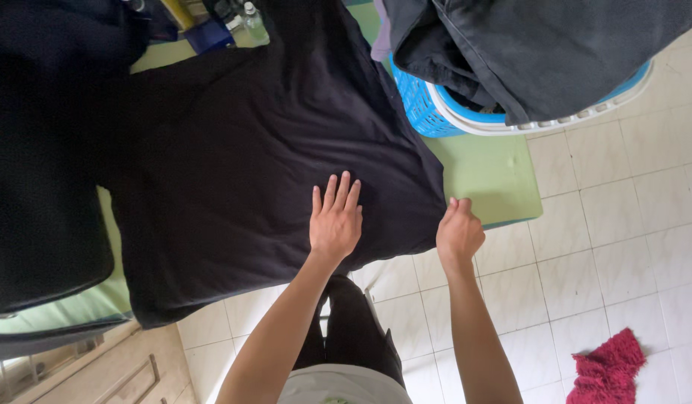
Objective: The person folds a dark-colored shirt on a table next to an open suitcase and a laundry basket. They smooth and align the shirt, fold the sleeves and sides, then fold it into a compact rectangle.
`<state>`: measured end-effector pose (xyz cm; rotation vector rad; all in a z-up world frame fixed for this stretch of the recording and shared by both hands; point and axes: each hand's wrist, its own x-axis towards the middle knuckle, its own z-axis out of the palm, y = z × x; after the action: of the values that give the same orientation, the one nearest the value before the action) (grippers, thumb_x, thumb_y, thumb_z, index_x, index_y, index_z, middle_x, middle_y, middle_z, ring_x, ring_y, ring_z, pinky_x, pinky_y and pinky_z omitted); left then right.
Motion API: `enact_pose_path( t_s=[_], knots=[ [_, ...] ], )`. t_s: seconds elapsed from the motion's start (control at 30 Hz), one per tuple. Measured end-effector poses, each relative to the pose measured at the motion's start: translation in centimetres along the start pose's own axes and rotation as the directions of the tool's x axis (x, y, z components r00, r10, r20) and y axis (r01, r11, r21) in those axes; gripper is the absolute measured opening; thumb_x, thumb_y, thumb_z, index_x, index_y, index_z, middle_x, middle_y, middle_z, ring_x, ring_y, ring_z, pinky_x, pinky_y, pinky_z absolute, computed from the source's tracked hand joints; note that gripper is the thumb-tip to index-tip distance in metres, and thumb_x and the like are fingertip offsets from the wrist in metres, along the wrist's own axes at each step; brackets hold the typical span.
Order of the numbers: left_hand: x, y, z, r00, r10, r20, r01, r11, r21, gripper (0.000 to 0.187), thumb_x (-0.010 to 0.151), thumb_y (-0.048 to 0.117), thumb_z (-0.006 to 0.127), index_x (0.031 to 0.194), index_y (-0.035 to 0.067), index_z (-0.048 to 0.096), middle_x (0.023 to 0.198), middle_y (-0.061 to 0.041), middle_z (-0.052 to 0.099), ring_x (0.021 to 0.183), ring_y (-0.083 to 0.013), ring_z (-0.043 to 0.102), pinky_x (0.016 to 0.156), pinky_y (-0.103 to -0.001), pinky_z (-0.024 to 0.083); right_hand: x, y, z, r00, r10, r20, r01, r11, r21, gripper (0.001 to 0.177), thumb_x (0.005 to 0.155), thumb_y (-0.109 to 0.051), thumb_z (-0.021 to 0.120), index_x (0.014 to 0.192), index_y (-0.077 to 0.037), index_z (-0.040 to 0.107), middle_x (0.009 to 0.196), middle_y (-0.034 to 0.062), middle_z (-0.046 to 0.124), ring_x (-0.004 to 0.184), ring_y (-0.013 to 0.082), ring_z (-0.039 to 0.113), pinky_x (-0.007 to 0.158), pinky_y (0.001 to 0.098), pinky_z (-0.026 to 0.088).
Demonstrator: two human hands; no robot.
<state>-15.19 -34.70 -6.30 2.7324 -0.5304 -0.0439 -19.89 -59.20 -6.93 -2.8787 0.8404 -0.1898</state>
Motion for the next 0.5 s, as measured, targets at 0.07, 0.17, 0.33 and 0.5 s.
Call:
enact_pose_path(
  t_s=[0.07,0.17,0.33,0.5],
  knots=[
    [0.0,-0.2,-0.1,1.000,0.001,-0.009,-0.002,0.999,-0.045,0.052,0.100,0.028,0.052,0.150,0.010,0.048,0.162,-0.012,0.038,0.150,-0.0333,0.032,0.121,-0.058,0.022,-0.3,-1.3,-1.4,0.993,-0.064,-0.096,0.064,0.998,0.005,0.019,0.104,-0.027,0.060,0.099,-0.009,0.062,0.085,0.0154,0.069,0.084,0.0390,0.067,0.071,0.0512,0.052],
    [-0.3,-0.8,-0.6,0.998,-0.017,-0.052,0.006,0.979,-0.206,0.050,0.100,0.022,0.054,0.148,0.008,0.050,0.161,-0.014,0.043,0.151,-0.0345,0.036,0.124,-0.056,0.025,-1.3,-4.9,-2.7,0.921,-0.242,-0.307,0.292,0.948,0.129,0.014,0.094,-0.015,0.068,0.105,-0.008,0.064,0.105,0.0155,0.066,0.105,0.0375,0.061,0.088,0.0490,0.050],
    [-2.4,-3.6,-2.4,0.972,-0.096,-0.212,0.031,0.955,-0.294,0.048,0.097,0.013,0.058,0.144,0.005,0.053,0.155,-0.020,0.049,0.148,-0.0372,0.041,0.123,-0.056,0.029,-5.0,-13.9,-2.5,0.761,-0.595,-0.260,0.641,0.625,0.447,0.028,0.091,0.000,0.061,0.119,-0.002,0.062,0.126,0.0172,0.064,0.124,0.0401,0.058,0.109,0.0502,0.047],
    [-7.4,-9.5,-5.3,0.927,-0.328,-0.182,0.310,0.943,-0.122,0.051,0.097,0.016,0.059,0.146,0.005,0.052,0.157,-0.020,0.045,0.150,-0.0379,0.037,0.122,-0.058,0.027,-9.6,-22.7,-0.5,0.608,-0.793,-0.034,0.702,0.518,0.488,0.044,0.097,-0.005,0.057,0.141,-0.004,0.058,0.153,0.0174,0.053,0.148,0.0408,0.042,0.120,0.0539,0.036]
  ],
)
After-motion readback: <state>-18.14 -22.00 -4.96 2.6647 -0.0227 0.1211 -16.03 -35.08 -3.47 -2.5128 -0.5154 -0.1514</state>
